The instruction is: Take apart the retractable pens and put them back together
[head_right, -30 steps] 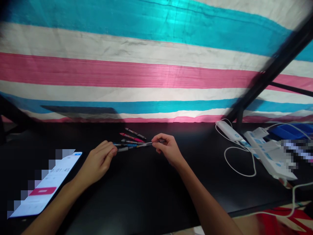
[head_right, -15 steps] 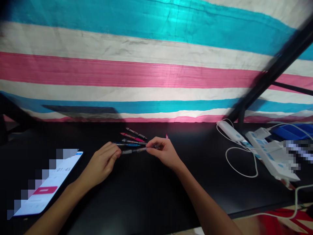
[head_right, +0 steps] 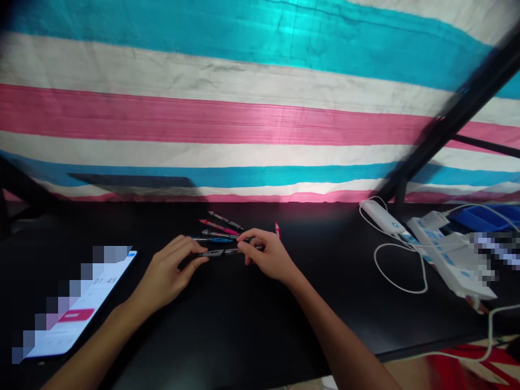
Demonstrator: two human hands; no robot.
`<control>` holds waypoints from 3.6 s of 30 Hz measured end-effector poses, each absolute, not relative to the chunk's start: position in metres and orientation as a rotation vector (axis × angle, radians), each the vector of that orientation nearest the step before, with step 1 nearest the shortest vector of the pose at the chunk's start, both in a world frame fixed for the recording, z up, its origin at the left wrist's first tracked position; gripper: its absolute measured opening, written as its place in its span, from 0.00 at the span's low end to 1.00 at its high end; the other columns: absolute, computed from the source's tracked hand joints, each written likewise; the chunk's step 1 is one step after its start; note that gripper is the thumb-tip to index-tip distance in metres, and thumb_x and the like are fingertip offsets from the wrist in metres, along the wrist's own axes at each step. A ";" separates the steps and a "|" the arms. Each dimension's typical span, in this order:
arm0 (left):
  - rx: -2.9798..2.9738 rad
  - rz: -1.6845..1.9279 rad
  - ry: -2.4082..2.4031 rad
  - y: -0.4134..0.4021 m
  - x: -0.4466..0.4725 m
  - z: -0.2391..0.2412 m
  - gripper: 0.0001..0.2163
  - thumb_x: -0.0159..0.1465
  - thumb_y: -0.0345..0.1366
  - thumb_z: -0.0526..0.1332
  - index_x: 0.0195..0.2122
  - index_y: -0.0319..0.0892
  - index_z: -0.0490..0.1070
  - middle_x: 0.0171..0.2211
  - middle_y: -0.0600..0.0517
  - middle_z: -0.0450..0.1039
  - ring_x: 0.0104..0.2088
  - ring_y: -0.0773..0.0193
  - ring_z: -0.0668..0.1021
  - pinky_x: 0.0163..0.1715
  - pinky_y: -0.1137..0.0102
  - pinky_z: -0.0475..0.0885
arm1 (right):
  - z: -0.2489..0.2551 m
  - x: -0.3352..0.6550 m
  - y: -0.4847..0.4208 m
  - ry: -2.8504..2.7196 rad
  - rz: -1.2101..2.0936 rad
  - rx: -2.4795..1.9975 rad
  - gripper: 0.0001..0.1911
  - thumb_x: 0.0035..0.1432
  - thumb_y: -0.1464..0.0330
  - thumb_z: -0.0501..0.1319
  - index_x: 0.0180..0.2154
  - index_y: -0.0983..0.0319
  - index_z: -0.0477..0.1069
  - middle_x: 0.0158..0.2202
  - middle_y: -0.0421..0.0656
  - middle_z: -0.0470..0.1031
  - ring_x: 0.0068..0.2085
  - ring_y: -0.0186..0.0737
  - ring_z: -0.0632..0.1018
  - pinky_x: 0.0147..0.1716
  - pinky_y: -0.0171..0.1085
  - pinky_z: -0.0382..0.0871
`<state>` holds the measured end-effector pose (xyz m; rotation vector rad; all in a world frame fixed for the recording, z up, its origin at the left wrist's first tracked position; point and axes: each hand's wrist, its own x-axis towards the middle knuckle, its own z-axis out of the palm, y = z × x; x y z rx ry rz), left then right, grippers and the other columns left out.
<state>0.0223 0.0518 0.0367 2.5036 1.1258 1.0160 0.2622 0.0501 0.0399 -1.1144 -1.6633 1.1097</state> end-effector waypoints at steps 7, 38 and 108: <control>2.497 1.059 1.105 0.052 0.023 0.037 0.02 0.64 0.31 0.57 0.35 0.41 0.69 0.30 0.50 0.71 0.34 0.60 0.71 0.35 0.66 0.67 | 0.040 0.266 0.049 -1.809 1.057 -1.189 0.17 0.59 0.60 0.59 0.24 0.64 0.72 0.19 0.40 0.71 0.21 0.31 0.69 0.22 0.31 0.59; 2.450 1.041 1.082 0.052 0.023 0.037 0.02 0.63 0.33 0.60 0.35 0.41 0.71 0.32 0.50 0.73 0.36 0.61 0.72 0.38 0.67 0.68 | 0.040 0.266 0.049 -2.000 0.860 -1.165 0.13 0.59 0.61 0.60 0.31 0.63 0.76 0.22 0.39 0.72 0.24 0.32 0.70 0.22 0.31 0.58; 2.594 0.674 0.908 0.029 0.055 0.022 0.10 0.67 0.33 0.54 0.31 0.41 0.71 0.25 0.52 0.70 0.29 0.65 0.71 0.30 0.71 0.66 | 0.057 0.292 0.057 -0.351 1.761 -0.640 0.22 0.56 0.57 0.50 0.17 0.59 0.45 0.12 0.31 0.41 0.16 0.28 0.41 0.13 0.32 0.38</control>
